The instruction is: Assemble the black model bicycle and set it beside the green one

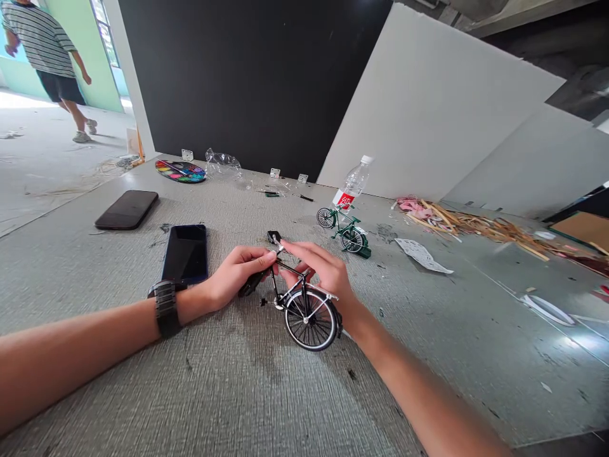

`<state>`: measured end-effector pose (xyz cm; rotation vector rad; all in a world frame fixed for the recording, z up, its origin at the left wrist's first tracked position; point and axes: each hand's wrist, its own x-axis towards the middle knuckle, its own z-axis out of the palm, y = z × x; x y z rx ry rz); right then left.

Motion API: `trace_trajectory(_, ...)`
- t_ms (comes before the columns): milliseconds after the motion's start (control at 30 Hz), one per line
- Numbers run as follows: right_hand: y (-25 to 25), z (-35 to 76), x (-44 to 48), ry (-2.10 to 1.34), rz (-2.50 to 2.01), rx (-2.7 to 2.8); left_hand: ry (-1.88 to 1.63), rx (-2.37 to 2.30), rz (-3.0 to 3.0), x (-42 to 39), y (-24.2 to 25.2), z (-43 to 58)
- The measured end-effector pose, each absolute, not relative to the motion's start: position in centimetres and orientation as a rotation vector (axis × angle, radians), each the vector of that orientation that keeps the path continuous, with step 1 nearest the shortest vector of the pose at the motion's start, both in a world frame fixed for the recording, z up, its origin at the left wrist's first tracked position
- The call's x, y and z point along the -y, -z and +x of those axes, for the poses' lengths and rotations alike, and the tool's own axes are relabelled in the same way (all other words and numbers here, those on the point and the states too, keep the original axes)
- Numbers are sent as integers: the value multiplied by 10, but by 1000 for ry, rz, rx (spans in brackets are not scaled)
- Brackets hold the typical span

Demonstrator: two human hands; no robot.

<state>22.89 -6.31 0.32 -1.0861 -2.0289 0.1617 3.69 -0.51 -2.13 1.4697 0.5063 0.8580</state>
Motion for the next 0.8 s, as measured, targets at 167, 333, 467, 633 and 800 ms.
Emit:
trace_trajectory(167, -3, 221, 64, -132, -1095, 1956, -861, -510, 1518, 5, 21, 37)
trace_trajectory(333, 0, 217, 60, -44, -1078, 1861, -842, -468, 1611, 4, 22, 37)
trace_trajectory(467, -1, 221, 60, 23, -1062, 1926, -884, -504, 1711, 4, 21, 37)
trace_trajectory(633, -3, 225, 62, 115, -1061, 2025, -927, -566, 1758, 3, 20, 37)
trace_trajectory(800, 1, 224, 61, -1, -1126, 1985, -941, -561, 1745, 3, 19, 36)
